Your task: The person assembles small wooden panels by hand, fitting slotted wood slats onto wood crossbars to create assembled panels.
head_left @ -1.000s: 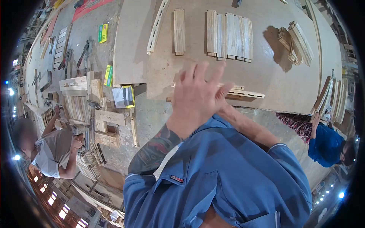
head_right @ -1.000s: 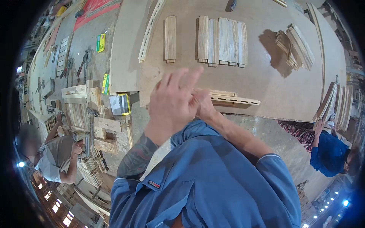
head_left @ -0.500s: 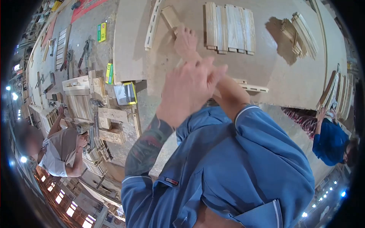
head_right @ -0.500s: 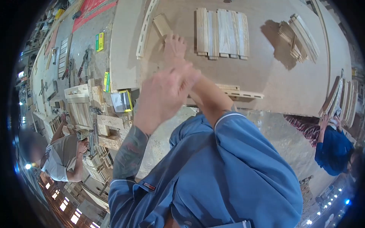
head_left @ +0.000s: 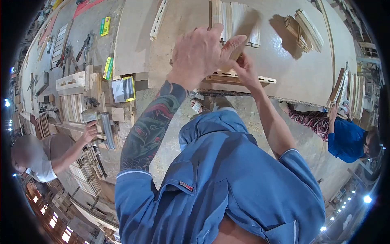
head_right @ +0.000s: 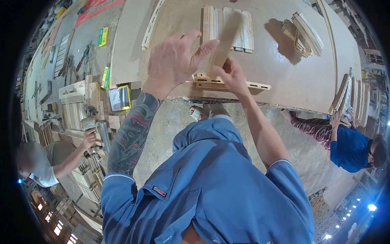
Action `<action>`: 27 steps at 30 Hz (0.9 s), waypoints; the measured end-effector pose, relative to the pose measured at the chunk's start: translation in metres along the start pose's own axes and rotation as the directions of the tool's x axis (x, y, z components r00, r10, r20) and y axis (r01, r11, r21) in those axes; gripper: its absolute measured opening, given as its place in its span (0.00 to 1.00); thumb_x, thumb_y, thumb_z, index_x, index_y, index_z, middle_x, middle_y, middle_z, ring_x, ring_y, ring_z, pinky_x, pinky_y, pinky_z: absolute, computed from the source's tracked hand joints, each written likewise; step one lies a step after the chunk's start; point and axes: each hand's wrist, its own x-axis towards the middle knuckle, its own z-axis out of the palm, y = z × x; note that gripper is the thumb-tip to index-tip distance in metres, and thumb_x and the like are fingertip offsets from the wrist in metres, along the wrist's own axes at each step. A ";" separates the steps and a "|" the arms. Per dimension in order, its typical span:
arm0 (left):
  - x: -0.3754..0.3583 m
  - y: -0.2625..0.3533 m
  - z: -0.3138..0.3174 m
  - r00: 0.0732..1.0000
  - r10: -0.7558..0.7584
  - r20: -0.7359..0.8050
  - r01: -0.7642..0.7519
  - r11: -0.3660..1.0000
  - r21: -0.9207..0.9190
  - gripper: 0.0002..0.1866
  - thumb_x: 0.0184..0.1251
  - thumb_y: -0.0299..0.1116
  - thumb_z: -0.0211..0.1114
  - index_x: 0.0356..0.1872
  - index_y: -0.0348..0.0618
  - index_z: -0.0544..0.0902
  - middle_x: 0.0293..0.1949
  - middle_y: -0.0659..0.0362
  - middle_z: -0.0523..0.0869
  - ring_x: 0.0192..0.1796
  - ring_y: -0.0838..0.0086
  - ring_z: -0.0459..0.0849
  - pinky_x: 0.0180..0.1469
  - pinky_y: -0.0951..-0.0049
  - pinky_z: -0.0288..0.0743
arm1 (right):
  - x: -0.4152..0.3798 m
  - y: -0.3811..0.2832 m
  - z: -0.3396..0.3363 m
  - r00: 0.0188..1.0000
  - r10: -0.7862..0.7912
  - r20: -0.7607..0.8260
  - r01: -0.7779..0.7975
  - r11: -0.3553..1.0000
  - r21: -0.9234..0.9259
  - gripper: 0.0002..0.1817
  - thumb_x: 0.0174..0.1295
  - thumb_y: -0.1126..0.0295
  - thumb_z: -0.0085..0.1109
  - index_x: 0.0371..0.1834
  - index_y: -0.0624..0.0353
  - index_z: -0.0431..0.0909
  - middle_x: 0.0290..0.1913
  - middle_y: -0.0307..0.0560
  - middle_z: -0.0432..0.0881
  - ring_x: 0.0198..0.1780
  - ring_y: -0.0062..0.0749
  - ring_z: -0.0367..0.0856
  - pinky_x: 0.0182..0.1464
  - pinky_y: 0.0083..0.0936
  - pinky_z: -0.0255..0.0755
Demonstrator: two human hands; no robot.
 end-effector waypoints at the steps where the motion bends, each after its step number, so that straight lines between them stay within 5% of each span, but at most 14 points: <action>1: -0.001 0.000 0.001 0.999 0.029 -0.042 -0.029 1.000 0.000 0.34 0.72 0.68 0.52 0.43 0.43 0.86 0.30 0.47 0.87 0.36 0.50 0.87 0.37 0.53 0.79 | -0.005 0.001 0.005 0.998 -0.037 0.058 0.036 0.999 0.009 0.18 0.67 0.64 0.66 0.54 0.66 0.81 0.40 0.48 0.89 0.43 0.26 0.85 0.48 0.28 0.79; 7: 0.000 0.002 -0.002 1.000 0.014 -0.026 -0.014 1.000 -0.013 0.25 0.75 0.56 0.56 0.45 0.43 0.85 0.31 0.46 0.87 0.35 0.50 0.87 0.35 0.52 0.78 | -0.009 -0.011 0.009 0.975 0.027 0.221 0.022 0.976 -0.218 0.16 0.61 0.67 0.70 0.48 0.64 0.85 0.46 0.57 0.89 0.48 0.43 0.88 0.52 0.34 0.79; 9: 0.000 0.001 -0.002 1.000 -0.002 -0.011 0.002 1.000 -0.019 0.24 0.75 0.56 0.57 0.46 0.43 0.85 0.33 0.47 0.87 0.36 0.50 0.87 0.36 0.53 0.78 | -0.010 -0.012 0.008 0.945 -0.197 0.261 0.283 0.894 -0.349 0.13 0.59 0.68 0.69 0.46 0.58 0.87 0.38 0.54 0.88 0.44 0.46 0.87 0.50 0.40 0.76; 12: -0.002 0.002 -0.003 1.000 -0.028 0.013 0.029 0.998 -0.056 0.22 0.74 0.54 0.59 0.47 0.43 0.84 0.36 0.48 0.88 0.38 0.50 0.87 0.37 0.54 0.78 | -0.016 -0.020 0.014 0.896 -0.275 0.349 0.430 0.735 -0.525 0.14 0.56 0.70 0.67 0.47 0.51 0.85 0.33 0.48 0.84 0.41 0.46 0.84 0.47 0.42 0.70; 15: 0.000 0.002 -0.009 0.999 -0.028 0.019 0.029 0.995 -0.099 0.22 0.74 0.54 0.60 0.49 0.43 0.84 0.41 0.49 0.88 0.41 0.51 0.87 0.40 0.56 0.79 | -0.021 0.006 0.022 0.857 -0.440 0.269 0.513 0.681 -0.522 0.18 0.55 0.73 0.66 0.50 0.46 0.81 0.31 0.42 0.82 0.38 0.41 0.83 0.44 0.39 0.64; 19: 0.003 0.005 -0.012 0.998 0.020 0.065 -0.015 0.996 -0.086 0.24 0.71 0.54 0.62 0.50 0.41 0.84 0.45 0.49 0.88 0.45 0.51 0.86 0.44 0.57 0.79 | -0.005 -0.005 0.005 0.849 -0.266 0.457 0.469 0.778 -0.418 0.17 0.56 0.72 0.65 0.50 0.49 0.80 0.35 0.46 0.84 0.43 0.43 0.84 0.54 0.48 0.70; 20: 0.006 0.004 -0.012 0.998 0.031 0.062 -0.026 0.996 -0.080 0.24 0.71 0.54 0.62 0.50 0.41 0.84 0.45 0.49 0.88 0.45 0.51 0.86 0.44 0.57 0.79 | 0.007 -0.012 -0.011 0.825 -0.100 0.557 0.357 0.855 -0.375 0.17 0.60 0.67 0.64 0.53 0.53 0.80 0.45 0.54 0.85 0.51 0.48 0.82 0.61 0.50 0.69; 21: 0.007 0.004 -0.012 0.998 0.028 0.057 -0.024 0.998 -0.066 0.24 0.71 0.54 0.63 0.50 0.41 0.84 0.45 0.50 0.88 0.46 0.53 0.86 0.45 0.57 0.79 | 0.027 -0.011 -0.013 0.827 -0.109 0.552 0.362 0.854 -0.373 0.17 0.60 0.67 0.64 0.53 0.53 0.80 0.45 0.54 0.85 0.51 0.48 0.82 0.61 0.50 0.69; 25: 0.012 0.018 -0.017 0.996 -0.033 0.087 0.024 0.994 0.105 0.25 0.70 0.55 0.64 0.50 0.40 0.85 0.45 0.53 0.87 0.46 0.56 0.86 0.47 0.60 0.77 | 0.139 0.021 0.029 0.964 -0.254 0.081 0.198 0.481 -0.854 0.31 0.66 0.59 0.59 0.71 0.56 0.67 0.74 0.62 0.66 0.75 0.66 0.61 0.75 0.57 0.54; 27: 0.011 0.024 -0.011 0.999 -0.021 0.047 0.014 0.991 0.135 0.25 0.65 0.55 0.68 0.48 0.43 0.84 0.41 0.57 0.85 0.42 0.60 0.85 0.48 0.60 0.76 | 0.155 0.049 0.078 0.950 -0.265 0.166 0.282 0.497 -0.820 0.34 0.65 0.63 0.59 0.75 0.55 0.61 0.78 0.61 0.57 0.78 0.69 0.55 0.78 0.61 0.46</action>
